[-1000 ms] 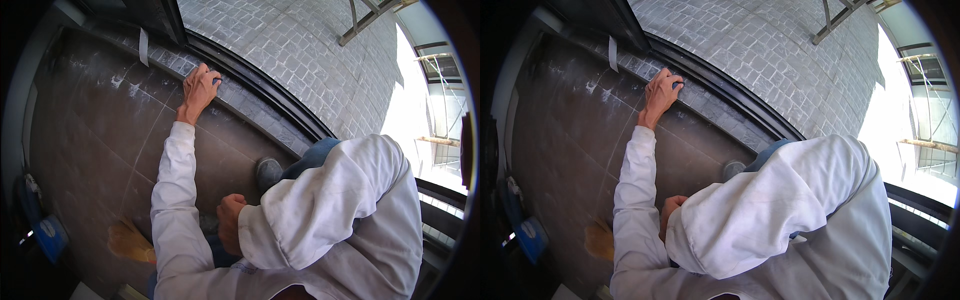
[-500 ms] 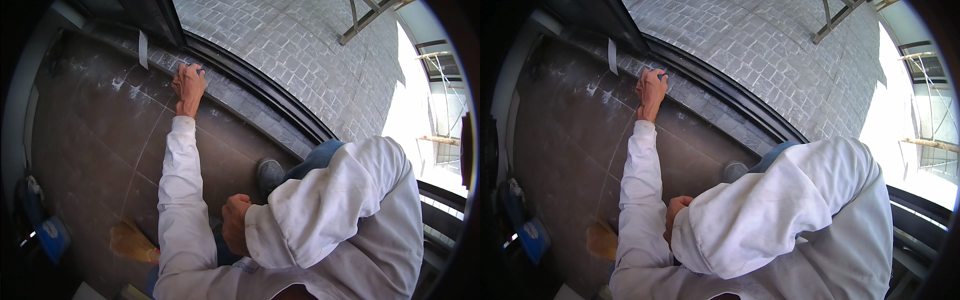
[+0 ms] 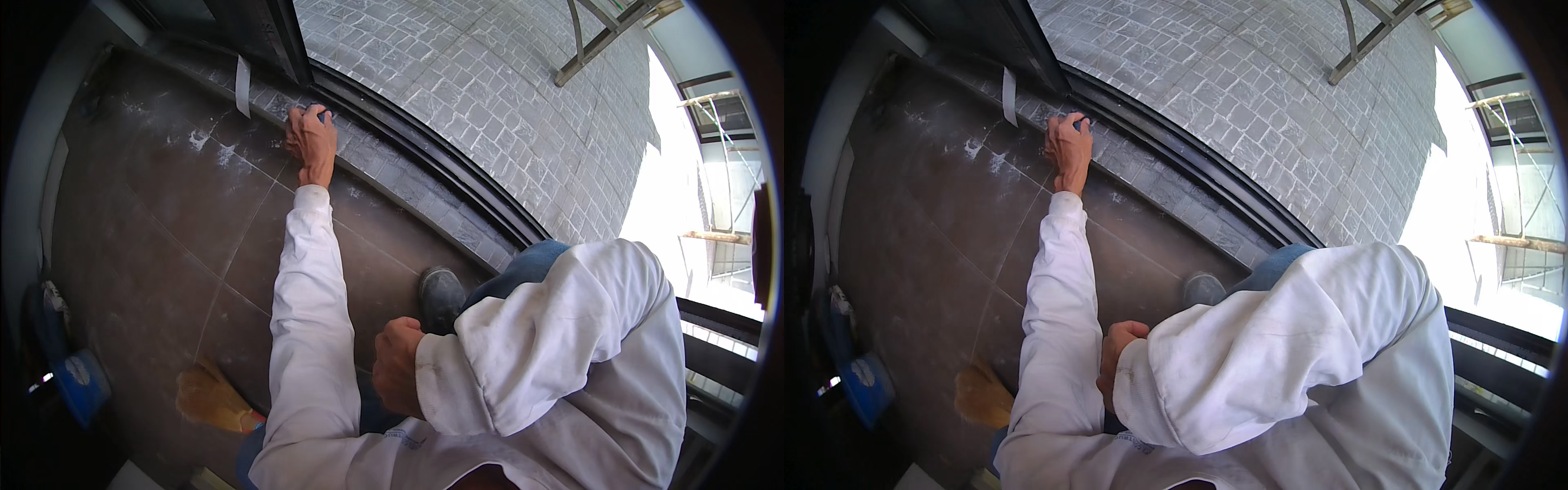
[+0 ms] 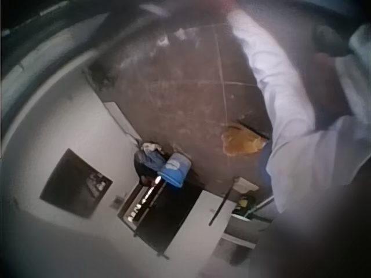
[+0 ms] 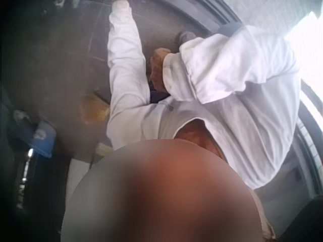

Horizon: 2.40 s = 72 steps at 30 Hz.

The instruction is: The person kneels on the floor and uses a dark cloth to wipe the bottom track of a large glass door. They move along the track, scrubbing the surface repeatedly to remove dust and debris.

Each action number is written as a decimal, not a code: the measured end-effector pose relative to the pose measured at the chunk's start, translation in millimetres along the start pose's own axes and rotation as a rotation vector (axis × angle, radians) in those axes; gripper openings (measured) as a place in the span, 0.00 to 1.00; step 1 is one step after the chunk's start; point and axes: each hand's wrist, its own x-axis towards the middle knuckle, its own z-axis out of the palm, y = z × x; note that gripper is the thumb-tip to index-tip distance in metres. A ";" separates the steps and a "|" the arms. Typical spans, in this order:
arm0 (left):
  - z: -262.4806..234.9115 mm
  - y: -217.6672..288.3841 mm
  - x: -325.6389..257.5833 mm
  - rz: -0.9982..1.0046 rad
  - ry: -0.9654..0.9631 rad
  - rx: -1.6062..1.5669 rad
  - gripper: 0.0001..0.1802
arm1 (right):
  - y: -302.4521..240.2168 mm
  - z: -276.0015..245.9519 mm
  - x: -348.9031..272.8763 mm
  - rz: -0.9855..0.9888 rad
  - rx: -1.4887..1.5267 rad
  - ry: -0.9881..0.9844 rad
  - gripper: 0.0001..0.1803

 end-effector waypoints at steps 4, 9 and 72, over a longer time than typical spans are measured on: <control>-6.2 15.1 -26.9 0.213 -0.272 -0.121 0.10 | 8.9 -0.4 2.0 -0.031 -0.031 0.016 0.13; 0.7 2.9 -6.8 0.143 -0.006 -0.019 0.10 | 14.5 2.7 -15.0 0.001 -0.044 0.008 0.13; -34.5 -12.0 -54.8 0.154 -0.178 -0.121 0.09 | -2.0 -48.4 73.0 -0.437 -0.258 -0.151 0.13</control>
